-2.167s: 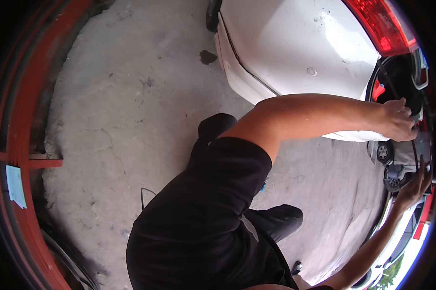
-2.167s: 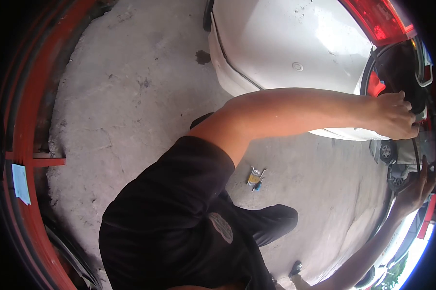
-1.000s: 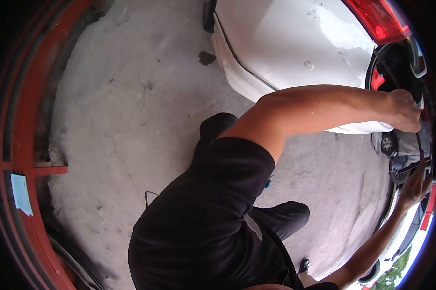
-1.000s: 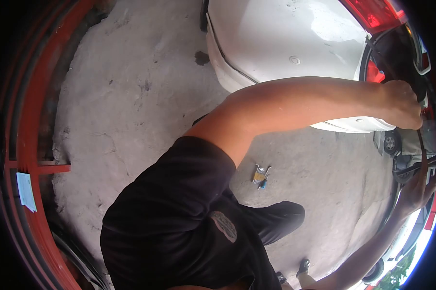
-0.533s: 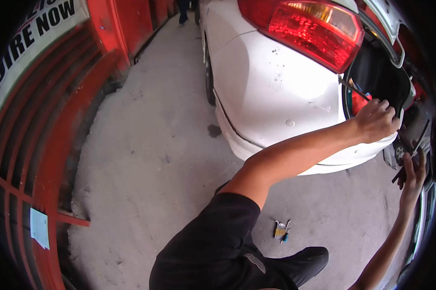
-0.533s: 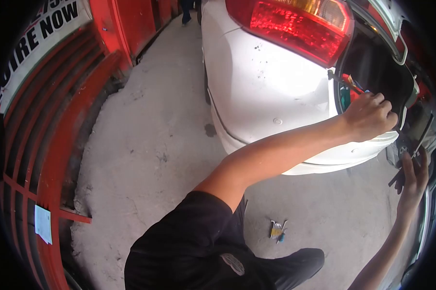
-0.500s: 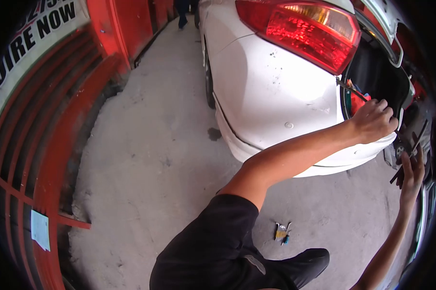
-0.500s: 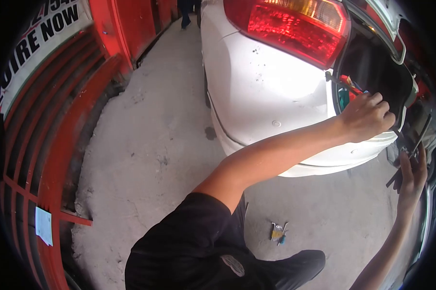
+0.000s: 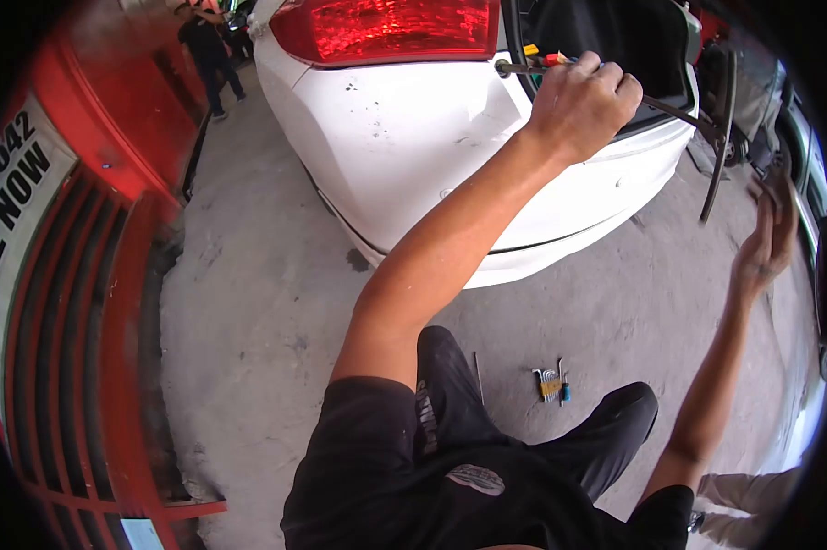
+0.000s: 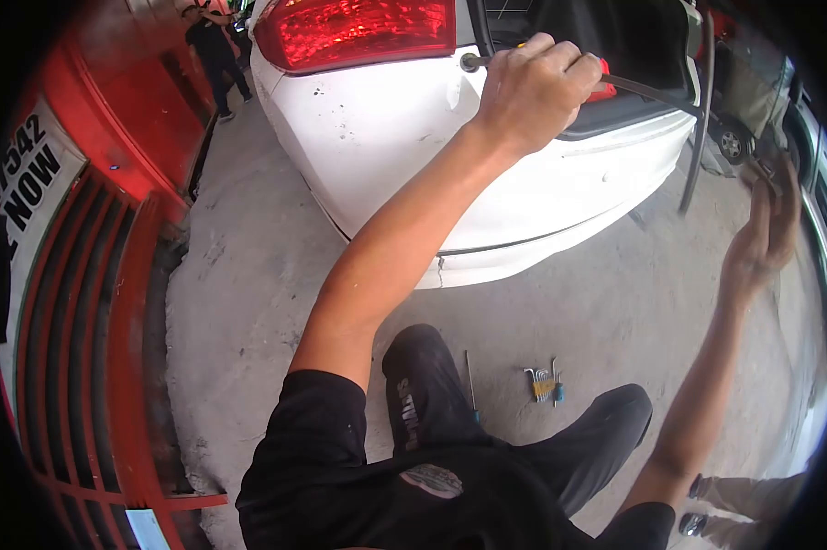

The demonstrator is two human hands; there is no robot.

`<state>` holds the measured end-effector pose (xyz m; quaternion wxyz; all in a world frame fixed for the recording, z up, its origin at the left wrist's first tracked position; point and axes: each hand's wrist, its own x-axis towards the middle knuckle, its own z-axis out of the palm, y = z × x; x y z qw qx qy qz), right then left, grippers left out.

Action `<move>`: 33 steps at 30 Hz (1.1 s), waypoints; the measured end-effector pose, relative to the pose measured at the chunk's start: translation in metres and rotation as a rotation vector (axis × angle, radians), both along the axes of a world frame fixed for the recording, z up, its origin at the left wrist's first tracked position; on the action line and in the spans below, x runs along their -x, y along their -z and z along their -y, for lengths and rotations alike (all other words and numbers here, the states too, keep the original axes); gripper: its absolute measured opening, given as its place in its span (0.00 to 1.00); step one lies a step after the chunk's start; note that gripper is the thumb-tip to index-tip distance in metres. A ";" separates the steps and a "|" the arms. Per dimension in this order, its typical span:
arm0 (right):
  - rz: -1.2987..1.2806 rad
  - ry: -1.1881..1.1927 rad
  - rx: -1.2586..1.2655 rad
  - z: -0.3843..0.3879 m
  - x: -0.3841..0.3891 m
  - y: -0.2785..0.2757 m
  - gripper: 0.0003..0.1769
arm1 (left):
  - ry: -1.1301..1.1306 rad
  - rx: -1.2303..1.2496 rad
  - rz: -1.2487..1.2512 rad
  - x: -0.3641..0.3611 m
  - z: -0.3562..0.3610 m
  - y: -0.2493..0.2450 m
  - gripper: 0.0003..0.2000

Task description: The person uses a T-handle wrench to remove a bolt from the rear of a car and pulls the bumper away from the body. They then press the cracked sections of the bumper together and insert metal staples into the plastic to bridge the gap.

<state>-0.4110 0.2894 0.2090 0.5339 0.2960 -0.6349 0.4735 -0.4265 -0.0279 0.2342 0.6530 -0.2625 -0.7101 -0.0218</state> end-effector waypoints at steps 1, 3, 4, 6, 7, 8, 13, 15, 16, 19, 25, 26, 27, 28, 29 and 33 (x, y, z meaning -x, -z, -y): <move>0.209 -0.118 0.166 -0.009 0.016 0.027 0.22 | 0.002 0.000 0.001 0.001 0.000 0.000 0.06; 0.541 -0.296 0.200 0.007 0.036 0.086 0.23 | 0.096 -0.027 0.024 0.004 -0.003 0.000 0.03; 0.664 -0.283 0.157 0.025 0.043 0.113 0.23 | 0.099 -0.019 0.034 0.005 -0.002 -0.001 0.03; 0.661 -0.337 0.055 0.096 -0.003 0.084 0.27 | 0.090 -0.015 0.084 0.004 0.001 -0.004 0.03; 0.564 -0.385 0.051 0.117 -0.010 0.070 0.30 | 0.081 -0.023 0.155 0.002 0.002 -0.002 0.04; 0.475 -0.371 0.049 0.133 -0.011 0.057 0.32 | 0.076 -0.013 0.199 0.000 0.004 -0.001 0.04; 0.302 -0.568 0.181 0.182 0.009 0.025 0.26 | -0.036 0.054 0.271 -0.006 0.014 0.015 0.06; 0.311 -0.589 0.236 0.186 0.015 0.027 0.25 | -0.058 0.039 0.294 -0.009 0.027 0.019 0.12; 0.379 -0.636 0.263 0.185 0.015 0.027 0.25 | -0.081 0.027 0.257 -0.007 0.038 0.018 0.17; 0.558 -0.812 0.373 0.181 0.014 0.033 0.24 | -0.396 -0.042 0.435 -0.006 0.071 0.008 0.17; 0.557 -0.857 0.336 0.167 0.008 0.029 0.23 | -0.666 0.144 0.580 0.011 0.064 -0.014 0.06; 0.537 -0.844 0.319 0.165 0.008 0.030 0.22 | -0.719 0.154 0.600 0.016 0.063 -0.017 0.06; 0.517 -0.829 0.303 0.161 0.008 0.031 0.22 | -0.715 0.165 0.602 0.021 0.063 -0.018 0.06; 0.498 -0.820 0.305 0.154 0.007 0.032 0.22 | -0.710 0.139 0.585 0.024 0.065 -0.018 0.06; 0.502 -0.814 0.316 0.142 0.002 0.031 0.22 | -0.703 0.113 0.569 0.026 0.067 -0.016 0.07; 0.510 -0.659 0.376 0.070 -0.025 0.060 0.26 | -0.567 0.119 0.450 0.027 0.087 -0.001 0.07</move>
